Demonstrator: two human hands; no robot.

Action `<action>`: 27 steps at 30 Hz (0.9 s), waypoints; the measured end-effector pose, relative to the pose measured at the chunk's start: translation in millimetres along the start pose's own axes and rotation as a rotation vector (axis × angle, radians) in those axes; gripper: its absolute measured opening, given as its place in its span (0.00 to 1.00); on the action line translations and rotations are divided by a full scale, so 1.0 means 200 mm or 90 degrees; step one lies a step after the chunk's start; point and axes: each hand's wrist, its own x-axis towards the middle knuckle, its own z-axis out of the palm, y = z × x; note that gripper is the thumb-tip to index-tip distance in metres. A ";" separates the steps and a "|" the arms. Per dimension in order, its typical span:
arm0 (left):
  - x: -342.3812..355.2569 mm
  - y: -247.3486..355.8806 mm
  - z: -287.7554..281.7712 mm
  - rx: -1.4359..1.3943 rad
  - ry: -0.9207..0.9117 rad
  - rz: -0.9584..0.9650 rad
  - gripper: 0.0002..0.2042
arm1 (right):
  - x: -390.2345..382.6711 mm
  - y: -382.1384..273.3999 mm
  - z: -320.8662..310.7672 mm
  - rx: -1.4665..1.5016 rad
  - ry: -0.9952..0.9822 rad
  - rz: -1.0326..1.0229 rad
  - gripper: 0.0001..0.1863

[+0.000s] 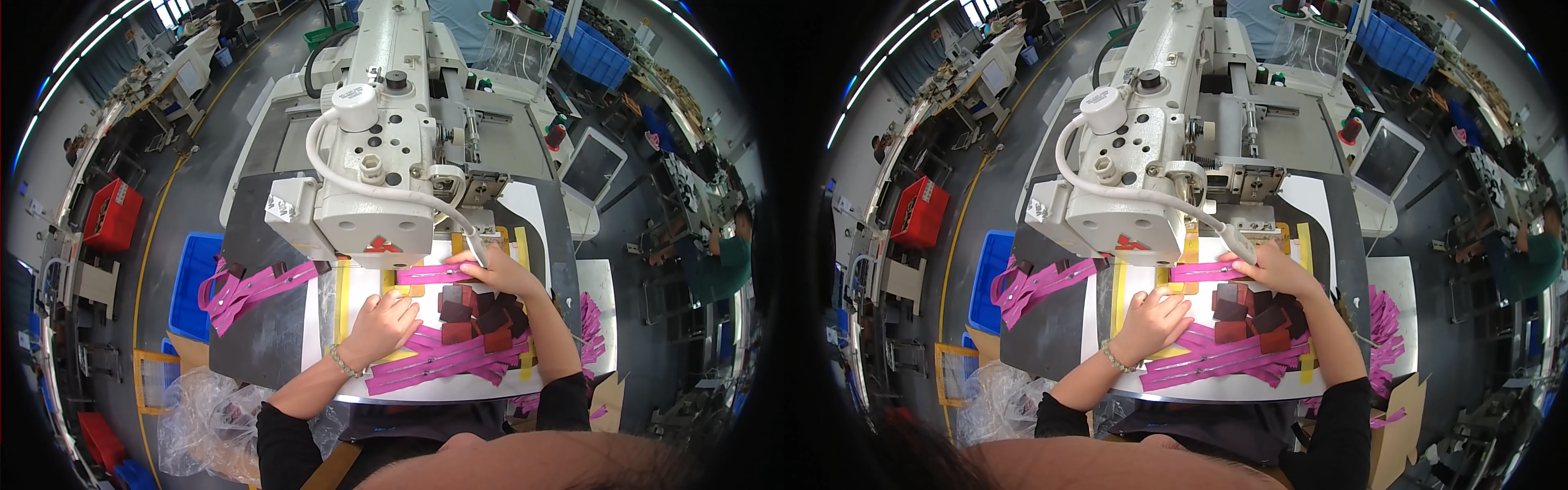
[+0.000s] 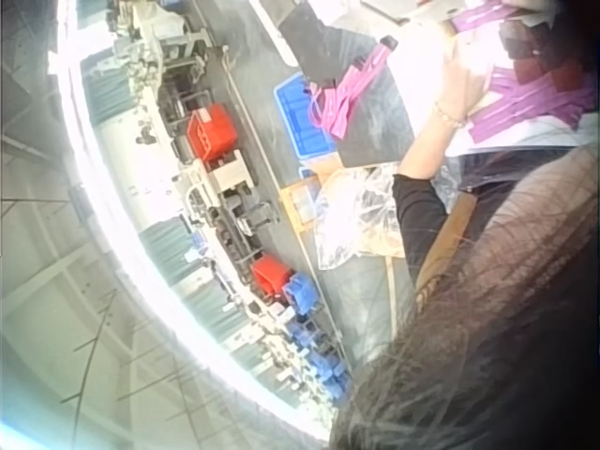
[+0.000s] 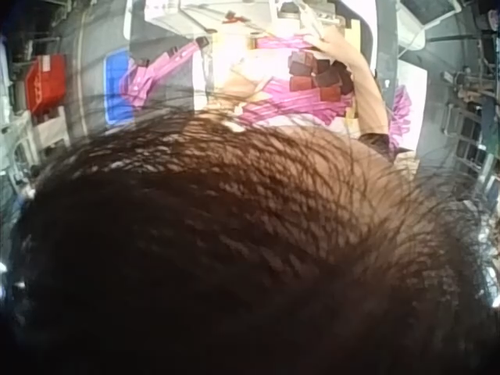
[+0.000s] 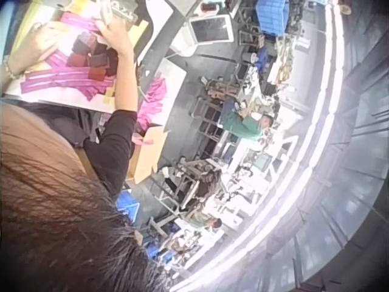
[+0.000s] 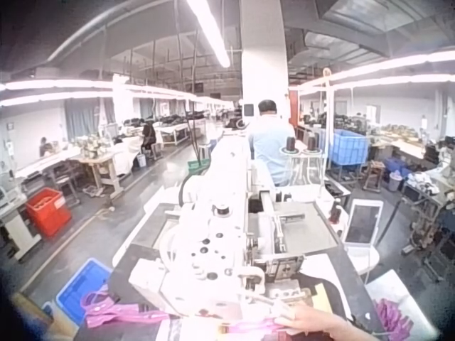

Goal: Sewing together pink fabric or leather straps using an industrial sewing machine.

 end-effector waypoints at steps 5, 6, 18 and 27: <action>-0.01 0.02 0.02 0.059 -0.043 -0.045 0.20 | -0.01 -0.02 0.00 0.002 0.005 -0.010 0.14; -0.02 0.03 0.03 0.089 -0.070 -0.065 0.23 | 0.00 -0.03 0.00 0.009 -0.002 -0.005 0.15; 0.00 0.04 0.03 0.064 -0.066 -0.082 0.28 | 0.00 0.02 0.02 -0.001 -0.005 -0.013 0.17; -0.01 0.01 -0.01 -0.017 0.014 0.019 0.13 | -0.01 0.01 -0.01 -0.055 -0.037 0.020 0.18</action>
